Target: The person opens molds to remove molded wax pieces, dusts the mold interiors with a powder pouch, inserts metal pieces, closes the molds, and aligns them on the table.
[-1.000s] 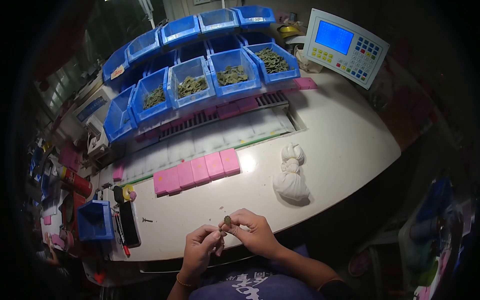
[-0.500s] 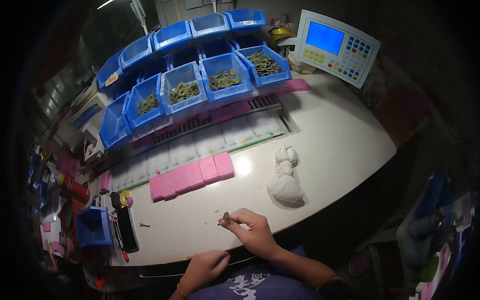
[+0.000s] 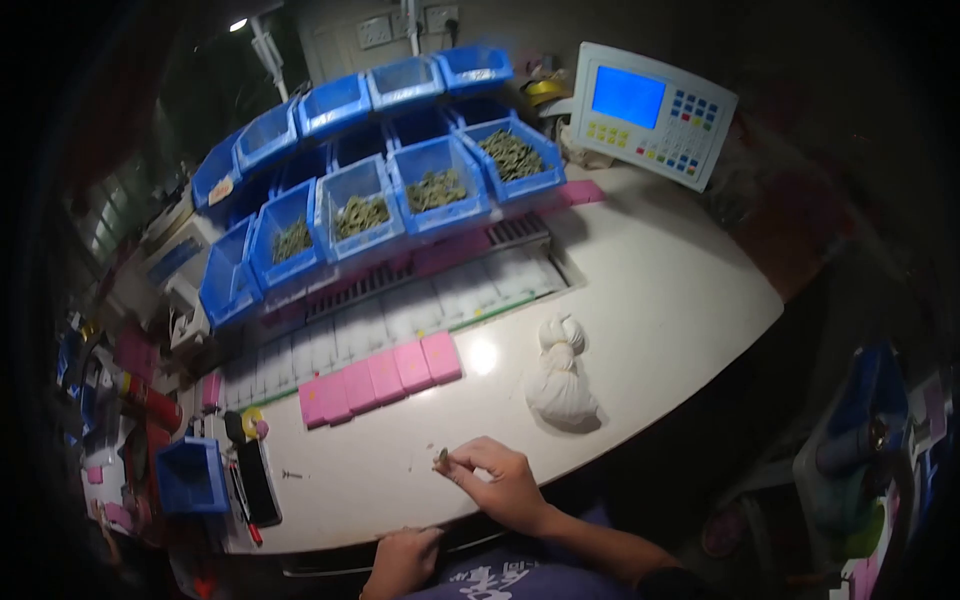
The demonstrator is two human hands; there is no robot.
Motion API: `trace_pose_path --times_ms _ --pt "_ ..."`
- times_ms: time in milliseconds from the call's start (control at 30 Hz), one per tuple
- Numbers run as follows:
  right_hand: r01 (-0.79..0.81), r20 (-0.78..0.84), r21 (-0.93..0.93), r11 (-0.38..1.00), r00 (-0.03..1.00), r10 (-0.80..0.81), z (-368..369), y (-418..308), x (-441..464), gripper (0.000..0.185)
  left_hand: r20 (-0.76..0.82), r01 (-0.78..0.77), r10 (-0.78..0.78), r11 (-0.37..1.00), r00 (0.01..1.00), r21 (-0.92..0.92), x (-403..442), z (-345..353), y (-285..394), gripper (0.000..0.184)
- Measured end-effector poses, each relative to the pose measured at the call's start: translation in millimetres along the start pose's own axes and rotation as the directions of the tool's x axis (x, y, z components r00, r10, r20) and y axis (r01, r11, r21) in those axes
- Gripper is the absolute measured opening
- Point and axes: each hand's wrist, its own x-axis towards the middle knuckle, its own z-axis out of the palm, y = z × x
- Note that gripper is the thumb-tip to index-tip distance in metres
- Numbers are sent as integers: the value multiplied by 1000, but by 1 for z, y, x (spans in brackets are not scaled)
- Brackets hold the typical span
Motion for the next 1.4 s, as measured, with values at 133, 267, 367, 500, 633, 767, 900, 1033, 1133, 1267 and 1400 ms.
trace_pose_path --times_ms 133,267,367,500,633,767,900,1033,1133,1267,1400 --pt "-235 51 85 968 971 232 -14 8 7 16 -154 1 -76 900 985 -437 15 -38 33 11" --pt "-396 84 272 877 918 388 -61 34 43 19 -204 88 -188 903 961 -420 18 -42 21 19" --pt "-389 -37 196 900 914 403 -105 28 91 17 -321 175 -319 898 892 -405 28 -33 9 14" --pt "-164 -278 -273 948 957 86 -162 53 183 22 -593 39 -18 999 805 23 38 -11 -2 15" --pt "-1 -237 -623 782 953 -188 -183 28 298 22 -638 76 105 966 763 249 43 -5 0 28" --pt "209 -172 -798 565 820 -546 -154 33 344 36 -637 53 168 948 752 313 46 -12 5 21" --pt "333 46 -665 669 911 -409 -91 20 256 24 -694 56 153 962 703 269 48 -4 -2 12" --pt "287 406 -536 794 912 -55 -61 43 186 35 -619 34 112 975 778 219 35 1 -10 7" --pt "344 523 -543 766 852 -13 -52 62 165 56 -585 26 90 982 806 187 31 3 -16 15" --pt "431 630 -525 734 777 -5 -35 69 163 77 -579 52 60 983 813 175 32 1 -20 22" --pt "314 537 -619 720 838 96 -34 62 156 80 -595 31 58 990 802 138 34 -2 -16 21"
